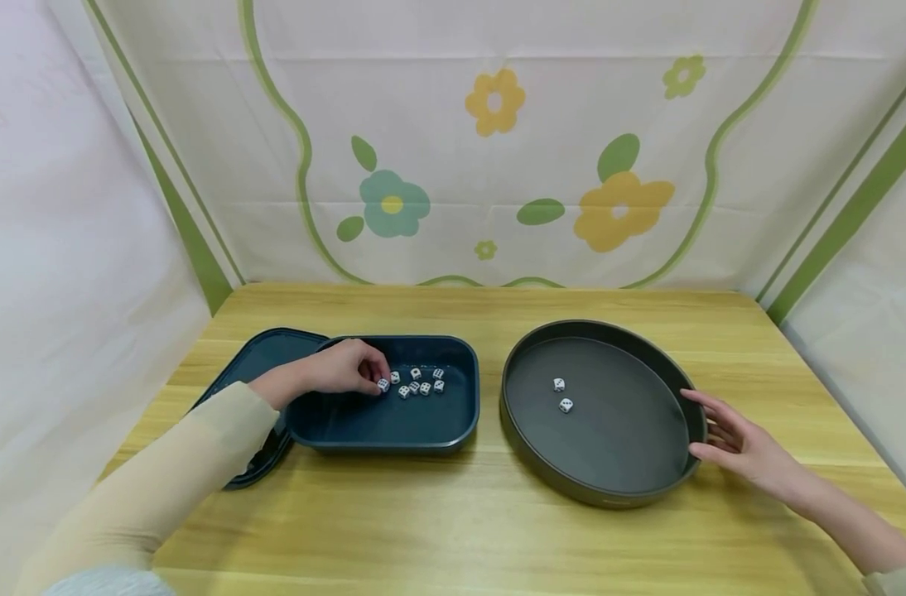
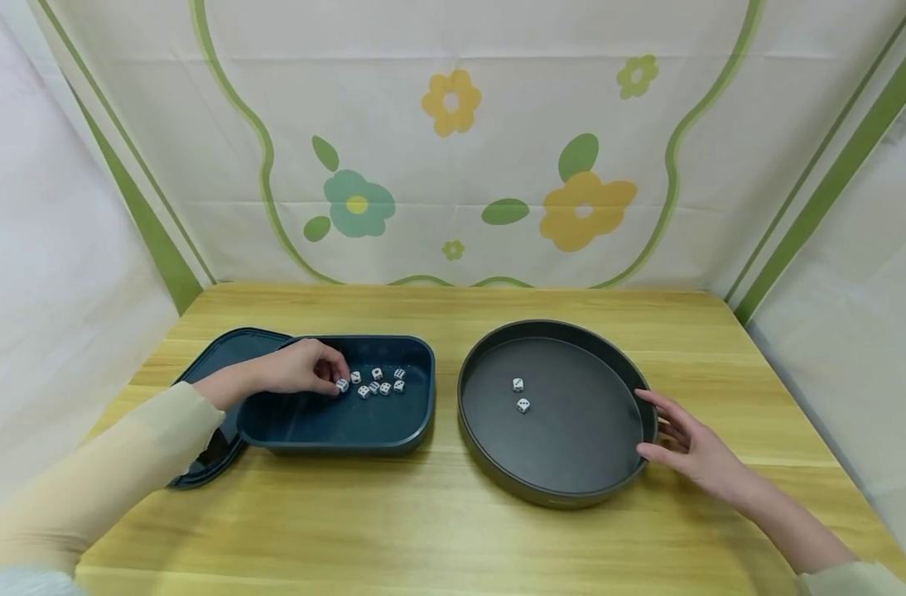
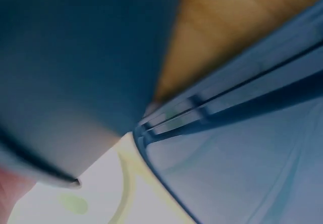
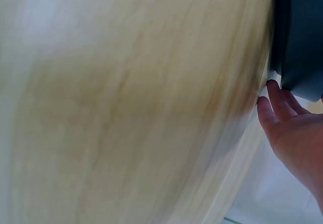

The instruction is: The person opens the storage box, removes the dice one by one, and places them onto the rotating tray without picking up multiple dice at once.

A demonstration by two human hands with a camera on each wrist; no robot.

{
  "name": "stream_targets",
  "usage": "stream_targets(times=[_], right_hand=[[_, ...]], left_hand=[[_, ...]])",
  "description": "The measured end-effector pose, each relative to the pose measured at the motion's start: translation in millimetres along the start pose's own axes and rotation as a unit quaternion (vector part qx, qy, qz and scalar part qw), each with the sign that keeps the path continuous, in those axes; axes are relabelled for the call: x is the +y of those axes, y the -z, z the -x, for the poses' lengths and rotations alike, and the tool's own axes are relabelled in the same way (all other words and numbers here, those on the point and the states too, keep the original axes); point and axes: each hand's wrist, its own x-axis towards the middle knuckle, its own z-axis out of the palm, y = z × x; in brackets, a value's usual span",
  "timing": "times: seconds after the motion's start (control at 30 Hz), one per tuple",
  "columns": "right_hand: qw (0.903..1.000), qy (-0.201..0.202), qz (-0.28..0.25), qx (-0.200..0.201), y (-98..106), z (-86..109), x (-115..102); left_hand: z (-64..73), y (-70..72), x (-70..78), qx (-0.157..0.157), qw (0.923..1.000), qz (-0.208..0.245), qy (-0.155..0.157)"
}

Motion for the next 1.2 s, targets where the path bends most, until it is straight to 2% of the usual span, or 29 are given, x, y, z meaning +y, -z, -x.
stream_targets(times=[0.3,0.43,0.53,0.63,0.73,0.9,1.2], right_hand=[[1.0,0.004,-0.003,-0.007,-0.4,-0.5,1.5],[1.0,0.008,0.0,-0.005,-0.5,-0.3,2.0],[0.9999,0.011,0.0,-0.004,-0.7,0.4,2.6],[0.9999,0.013,0.0,-0.002,-0.8,0.7,2.7],[0.9999,0.012,0.001,-0.002,-0.8,1.0,2.3],[1.0,0.003,-0.001,-0.004,-1.3,1.2,1.4],[0.9999,0.009,-0.005,-0.001,-1.1,0.9,0.2]], left_hand=[[-0.4,16.6,37.1,0.051,0.9975,0.013,-0.047],[-7.1,18.6,54.3,0.063,0.9954,0.02,-0.07],[-14.9,20.4,69.1,0.06,0.9945,0.021,-0.084],[-26.1,22.6,84.9,0.048,0.9934,0.018,-0.102],[-41.4,23.2,99.6,0.033,0.9903,0.012,-0.135],[-70.3,16.0,120.6,0.004,0.9846,-0.001,-0.175],[-121.7,-10.6,143.1,-0.033,0.9826,-0.032,-0.18]])
